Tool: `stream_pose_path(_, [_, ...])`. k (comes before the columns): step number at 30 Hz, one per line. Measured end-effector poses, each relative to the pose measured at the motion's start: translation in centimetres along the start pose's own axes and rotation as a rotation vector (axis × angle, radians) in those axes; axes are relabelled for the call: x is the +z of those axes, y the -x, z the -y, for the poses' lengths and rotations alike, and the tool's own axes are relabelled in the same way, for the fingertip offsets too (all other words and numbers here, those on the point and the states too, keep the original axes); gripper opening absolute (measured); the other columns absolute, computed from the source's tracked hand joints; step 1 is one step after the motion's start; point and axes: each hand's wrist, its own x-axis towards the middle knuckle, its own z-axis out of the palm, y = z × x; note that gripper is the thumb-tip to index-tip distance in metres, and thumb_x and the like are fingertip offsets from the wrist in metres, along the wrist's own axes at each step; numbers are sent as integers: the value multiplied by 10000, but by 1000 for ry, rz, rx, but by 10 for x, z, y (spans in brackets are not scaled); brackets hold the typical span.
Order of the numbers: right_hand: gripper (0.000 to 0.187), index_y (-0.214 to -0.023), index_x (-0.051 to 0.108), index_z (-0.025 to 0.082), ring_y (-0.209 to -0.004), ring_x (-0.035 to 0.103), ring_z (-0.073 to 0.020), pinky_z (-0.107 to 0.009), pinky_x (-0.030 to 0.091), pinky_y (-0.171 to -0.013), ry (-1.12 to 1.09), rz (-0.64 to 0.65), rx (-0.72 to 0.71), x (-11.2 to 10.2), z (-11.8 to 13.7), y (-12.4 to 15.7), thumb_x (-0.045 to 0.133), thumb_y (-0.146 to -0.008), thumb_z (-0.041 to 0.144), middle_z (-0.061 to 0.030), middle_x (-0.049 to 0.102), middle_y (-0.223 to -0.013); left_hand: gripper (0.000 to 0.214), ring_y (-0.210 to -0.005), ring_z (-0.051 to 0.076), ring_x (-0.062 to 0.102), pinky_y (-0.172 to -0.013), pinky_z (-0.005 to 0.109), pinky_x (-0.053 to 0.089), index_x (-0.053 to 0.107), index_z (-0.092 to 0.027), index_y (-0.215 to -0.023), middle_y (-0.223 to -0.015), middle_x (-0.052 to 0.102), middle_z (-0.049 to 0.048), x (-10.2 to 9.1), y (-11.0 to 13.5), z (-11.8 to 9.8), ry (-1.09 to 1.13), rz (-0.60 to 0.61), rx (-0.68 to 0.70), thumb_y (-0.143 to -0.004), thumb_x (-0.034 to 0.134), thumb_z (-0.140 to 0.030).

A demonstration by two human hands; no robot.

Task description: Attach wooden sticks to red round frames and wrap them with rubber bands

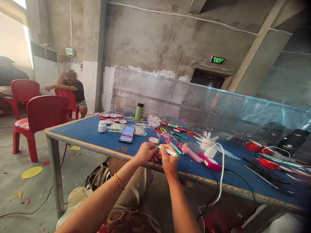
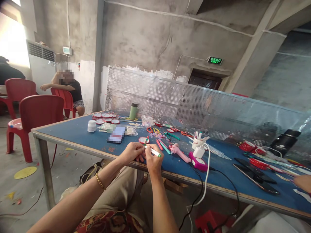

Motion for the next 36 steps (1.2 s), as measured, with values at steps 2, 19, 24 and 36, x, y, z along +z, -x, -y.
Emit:
stream_pose_path(2, [215, -731, 616, 185, -420, 530, -124, -232, 451, -421, -24, -19, 22, 0, 2, 0, 581, -852, 359, 25, 577, -547, 159, -461, 107, 651, -379, 139, 437, 545, -136, -692, -651, 699, 48, 0, 0, 0, 9, 2, -4, -837, 481, -132])
stream_pose_path(19, [235, -749, 631, 185, -472, 543, -128, -244, 457, -485, 58, 3, -45, 0, -11, 0, 565, -885, 365, 16, 587, -576, 176, -462, 97, 646, -384, 130, 429, 539, -137, -679, -650, 695, 45, 0, 0, 2, 1, -1, -4, -843, 511, -196])
stream_pose_path(24, [214, -774, 649, 182, -490, 545, -134, -247, 459, -500, 70, 12, -57, -1, -10, 0, 568, -884, 347, 17, 588, -575, 160, -462, 111, 650, -386, 143, 441, 541, -139, -684, -627, 693, 46, 0, 0, 1, -4, -4, -3, -833, 493, -170])
stream_pose_path(36, [229, -772, 658, 178, -478, 544, -131, -241, 468, -482, 71, 1, -47, 0, -9, 0, 568, -877, 360, 9, 598, -580, 178, -464, 107, 654, -376, 132, 431, 539, -137, -678, -627, 695, 47, 0, -1, 1, 7, -3, -7, -843, 494, -187])
